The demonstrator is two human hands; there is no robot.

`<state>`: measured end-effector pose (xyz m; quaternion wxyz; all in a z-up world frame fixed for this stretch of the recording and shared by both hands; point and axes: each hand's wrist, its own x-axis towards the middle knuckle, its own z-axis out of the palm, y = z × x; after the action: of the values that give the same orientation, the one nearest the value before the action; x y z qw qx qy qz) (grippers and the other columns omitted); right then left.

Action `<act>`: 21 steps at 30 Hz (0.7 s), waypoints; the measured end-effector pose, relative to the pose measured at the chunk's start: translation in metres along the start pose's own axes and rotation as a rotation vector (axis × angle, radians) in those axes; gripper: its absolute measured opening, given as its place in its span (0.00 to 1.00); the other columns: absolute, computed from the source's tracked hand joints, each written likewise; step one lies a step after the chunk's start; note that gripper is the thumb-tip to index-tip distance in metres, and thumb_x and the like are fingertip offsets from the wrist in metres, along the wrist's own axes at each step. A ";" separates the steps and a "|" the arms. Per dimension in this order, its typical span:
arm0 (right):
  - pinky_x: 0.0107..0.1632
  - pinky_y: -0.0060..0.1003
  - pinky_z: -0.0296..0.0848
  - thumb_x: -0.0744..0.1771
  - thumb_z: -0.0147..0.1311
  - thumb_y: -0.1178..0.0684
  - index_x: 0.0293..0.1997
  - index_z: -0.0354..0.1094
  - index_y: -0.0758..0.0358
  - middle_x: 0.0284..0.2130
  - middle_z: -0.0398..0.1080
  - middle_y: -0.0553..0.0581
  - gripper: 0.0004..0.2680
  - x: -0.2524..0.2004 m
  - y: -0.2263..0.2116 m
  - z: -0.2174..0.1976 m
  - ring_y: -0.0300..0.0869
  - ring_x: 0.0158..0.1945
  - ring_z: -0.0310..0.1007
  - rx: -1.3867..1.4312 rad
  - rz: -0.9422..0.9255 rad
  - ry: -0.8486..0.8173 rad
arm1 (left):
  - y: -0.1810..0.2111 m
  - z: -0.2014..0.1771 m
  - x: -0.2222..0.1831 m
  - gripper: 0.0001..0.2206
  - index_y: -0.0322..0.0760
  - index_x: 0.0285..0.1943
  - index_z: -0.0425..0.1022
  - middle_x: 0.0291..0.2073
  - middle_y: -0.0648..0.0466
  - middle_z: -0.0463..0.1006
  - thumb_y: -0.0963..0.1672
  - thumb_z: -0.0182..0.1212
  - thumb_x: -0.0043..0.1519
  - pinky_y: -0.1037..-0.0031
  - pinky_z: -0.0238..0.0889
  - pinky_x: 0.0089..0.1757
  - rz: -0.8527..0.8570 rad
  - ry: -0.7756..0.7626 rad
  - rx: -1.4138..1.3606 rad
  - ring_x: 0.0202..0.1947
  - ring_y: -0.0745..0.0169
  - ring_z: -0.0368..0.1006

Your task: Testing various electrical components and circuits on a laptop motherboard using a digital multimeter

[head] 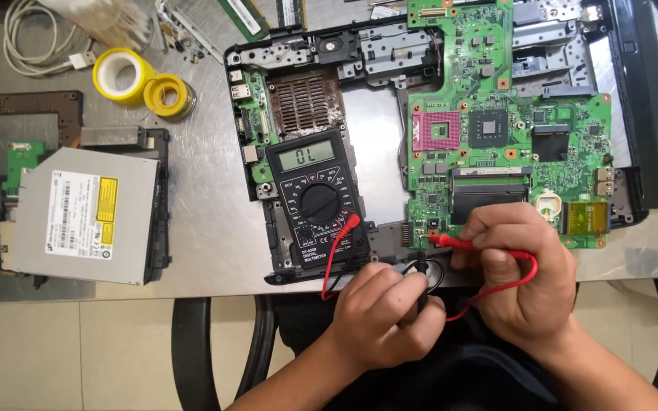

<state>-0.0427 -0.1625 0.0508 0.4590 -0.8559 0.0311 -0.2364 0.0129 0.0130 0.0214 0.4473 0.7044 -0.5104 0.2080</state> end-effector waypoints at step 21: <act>0.26 0.33 0.68 0.75 0.38 0.48 0.45 0.51 0.68 0.38 0.64 0.73 0.11 -0.011 0.005 0.031 0.47 0.23 0.65 0.078 0.080 0.300 | -0.004 -0.026 0.010 0.09 0.30 0.50 0.75 0.46 0.42 0.73 0.39 0.47 0.75 0.63 0.63 0.38 -0.022 -0.175 -0.129 0.32 0.49 0.69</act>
<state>-0.0386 -0.1388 0.0280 0.4910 -0.7906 0.1242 -0.3442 0.0245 0.0294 0.0406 0.4476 0.6951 -0.5522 0.1075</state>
